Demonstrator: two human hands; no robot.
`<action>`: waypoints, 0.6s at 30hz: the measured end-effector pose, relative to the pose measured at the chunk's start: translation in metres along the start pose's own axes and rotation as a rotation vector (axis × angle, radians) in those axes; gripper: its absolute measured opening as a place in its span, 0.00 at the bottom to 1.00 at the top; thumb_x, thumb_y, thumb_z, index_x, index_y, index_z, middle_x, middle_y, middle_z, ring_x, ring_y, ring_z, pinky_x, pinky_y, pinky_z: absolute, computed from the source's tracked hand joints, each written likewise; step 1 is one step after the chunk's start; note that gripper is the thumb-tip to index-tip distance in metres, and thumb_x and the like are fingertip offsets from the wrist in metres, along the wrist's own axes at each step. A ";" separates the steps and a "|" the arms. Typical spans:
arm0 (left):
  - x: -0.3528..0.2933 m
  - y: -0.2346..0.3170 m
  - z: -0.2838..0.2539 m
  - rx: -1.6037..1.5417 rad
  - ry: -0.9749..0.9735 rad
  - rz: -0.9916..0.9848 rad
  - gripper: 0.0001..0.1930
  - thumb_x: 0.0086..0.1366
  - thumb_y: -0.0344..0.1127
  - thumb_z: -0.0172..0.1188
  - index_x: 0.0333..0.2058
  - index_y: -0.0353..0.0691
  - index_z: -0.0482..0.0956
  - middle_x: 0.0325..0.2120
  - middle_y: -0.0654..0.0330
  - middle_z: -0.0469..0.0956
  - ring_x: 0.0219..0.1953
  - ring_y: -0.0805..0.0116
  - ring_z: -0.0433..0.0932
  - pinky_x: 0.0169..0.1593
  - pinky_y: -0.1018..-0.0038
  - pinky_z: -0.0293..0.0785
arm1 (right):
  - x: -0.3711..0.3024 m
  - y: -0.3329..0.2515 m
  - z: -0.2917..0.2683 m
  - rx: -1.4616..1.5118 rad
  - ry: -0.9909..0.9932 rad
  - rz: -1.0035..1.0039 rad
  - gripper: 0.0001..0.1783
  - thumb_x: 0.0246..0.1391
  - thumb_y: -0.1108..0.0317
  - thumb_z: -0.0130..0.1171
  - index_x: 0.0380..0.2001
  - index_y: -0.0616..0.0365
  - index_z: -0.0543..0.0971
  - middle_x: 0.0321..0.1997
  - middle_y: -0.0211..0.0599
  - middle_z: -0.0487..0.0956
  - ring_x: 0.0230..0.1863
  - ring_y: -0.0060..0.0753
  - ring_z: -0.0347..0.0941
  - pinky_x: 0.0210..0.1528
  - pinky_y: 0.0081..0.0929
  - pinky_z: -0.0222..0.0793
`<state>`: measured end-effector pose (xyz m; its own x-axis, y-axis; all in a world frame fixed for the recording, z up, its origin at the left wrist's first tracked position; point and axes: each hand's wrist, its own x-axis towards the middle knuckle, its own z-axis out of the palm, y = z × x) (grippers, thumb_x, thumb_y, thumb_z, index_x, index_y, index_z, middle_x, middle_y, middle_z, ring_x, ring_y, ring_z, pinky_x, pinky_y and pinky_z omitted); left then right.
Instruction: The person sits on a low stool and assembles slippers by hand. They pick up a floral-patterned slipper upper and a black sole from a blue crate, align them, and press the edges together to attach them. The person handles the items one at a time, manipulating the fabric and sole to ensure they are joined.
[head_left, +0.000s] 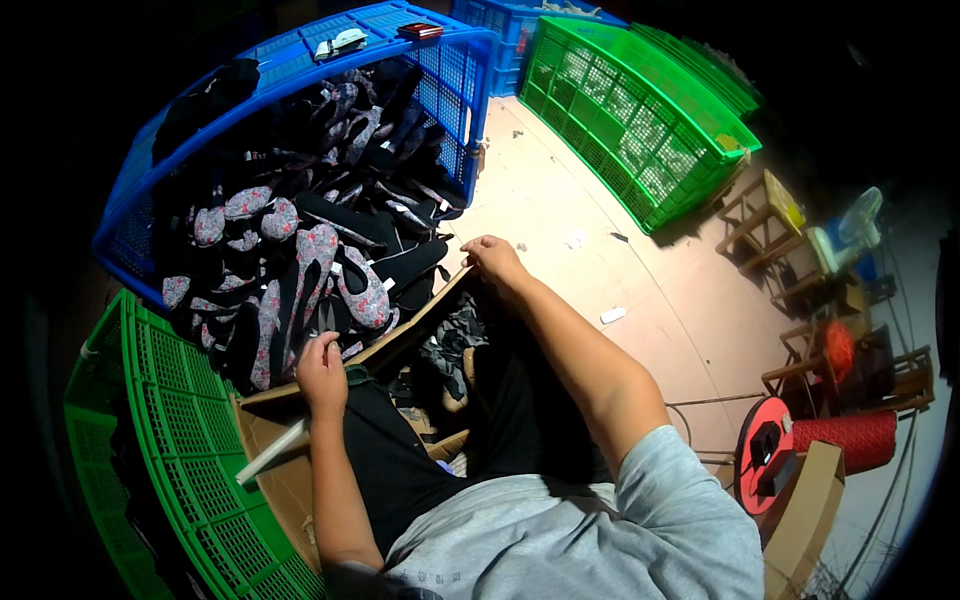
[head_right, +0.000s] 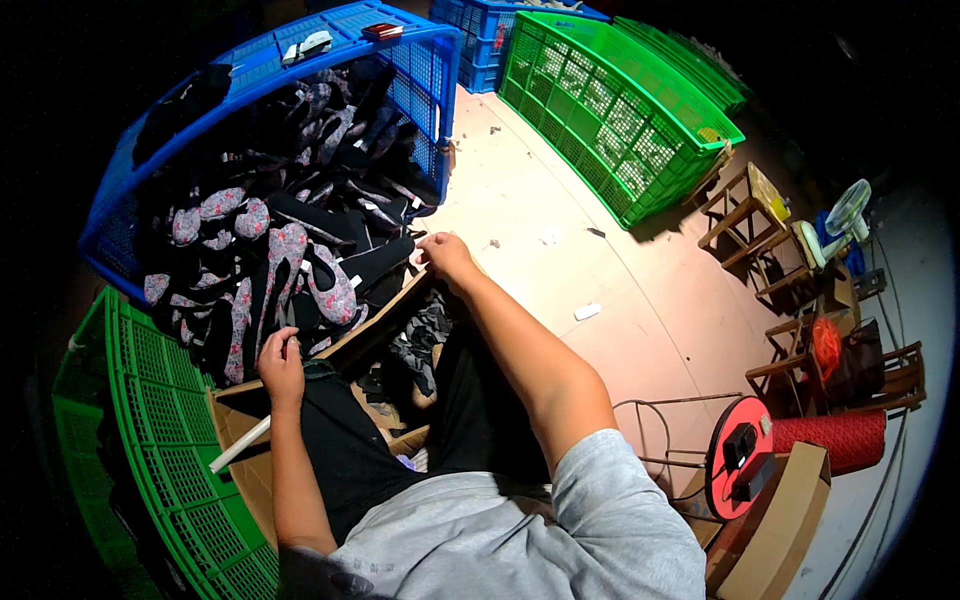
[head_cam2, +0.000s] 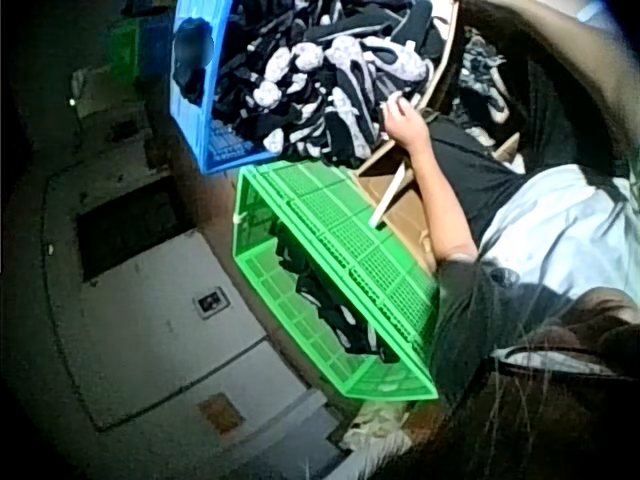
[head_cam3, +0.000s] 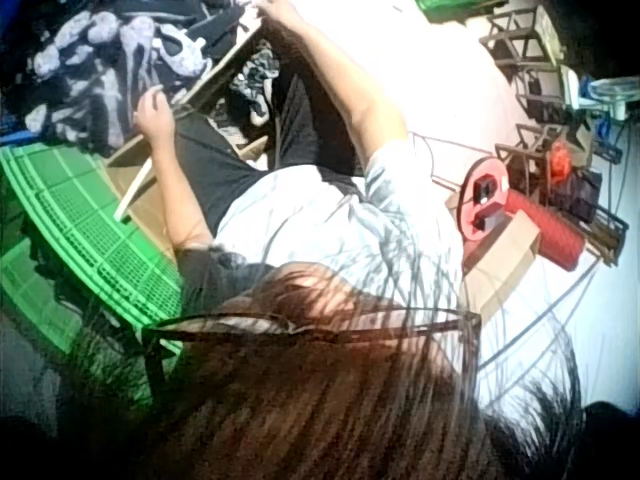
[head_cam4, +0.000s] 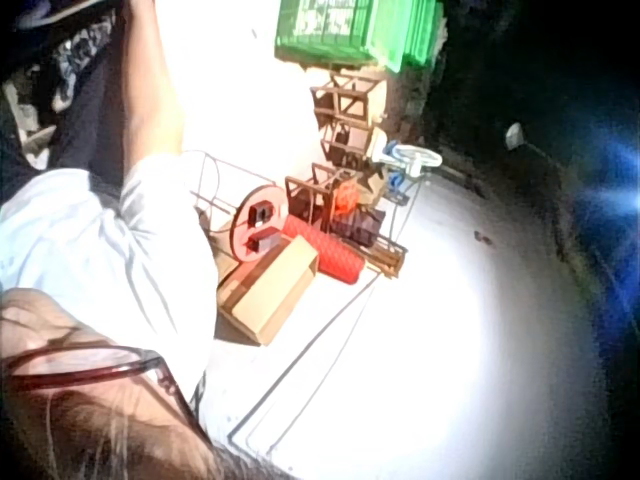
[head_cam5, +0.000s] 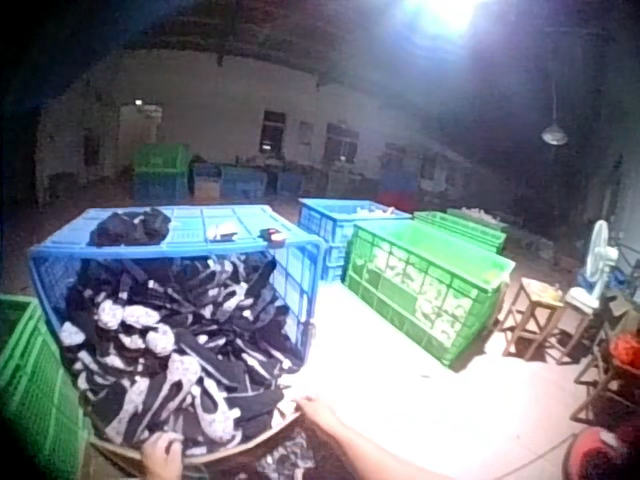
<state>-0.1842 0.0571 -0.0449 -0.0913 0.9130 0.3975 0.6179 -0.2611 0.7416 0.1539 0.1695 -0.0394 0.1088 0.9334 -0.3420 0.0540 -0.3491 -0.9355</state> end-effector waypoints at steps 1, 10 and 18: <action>0.000 0.002 0.002 0.003 -0.004 0.000 0.08 0.62 0.26 0.54 0.38 0.34 0.79 0.36 0.54 0.79 0.38 0.58 0.78 0.44 0.69 0.73 | 0.010 0.007 -0.007 0.025 0.038 0.032 0.08 0.57 0.65 0.56 0.33 0.59 0.78 0.25 0.34 0.80 0.19 0.21 0.68 0.20 0.19 0.60; -0.001 -0.003 0.001 0.031 -0.007 0.006 0.09 0.62 0.26 0.54 0.39 0.34 0.80 0.36 0.54 0.80 0.38 0.59 0.78 0.44 0.70 0.73 | -0.013 -0.029 -0.002 0.871 0.226 -0.060 0.06 0.58 0.66 0.56 0.28 0.51 0.72 0.20 0.24 0.70 0.16 0.15 0.59 0.14 0.15 0.52; 0.005 0.006 0.008 0.025 -0.032 0.019 0.08 0.62 0.26 0.53 0.38 0.34 0.79 0.35 0.52 0.79 0.38 0.55 0.78 0.44 0.69 0.72 | -0.015 -0.009 0.022 1.150 0.067 0.228 0.07 0.61 0.65 0.52 0.28 0.48 0.69 0.19 0.21 0.67 0.15 0.15 0.56 0.15 0.14 0.48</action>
<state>-0.1746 0.0623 -0.0426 -0.0544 0.9179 0.3931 0.6388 -0.2706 0.7202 0.1304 0.1607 -0.0279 0.0541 0.8405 -0.5390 -0.8983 -0.1947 -0.3939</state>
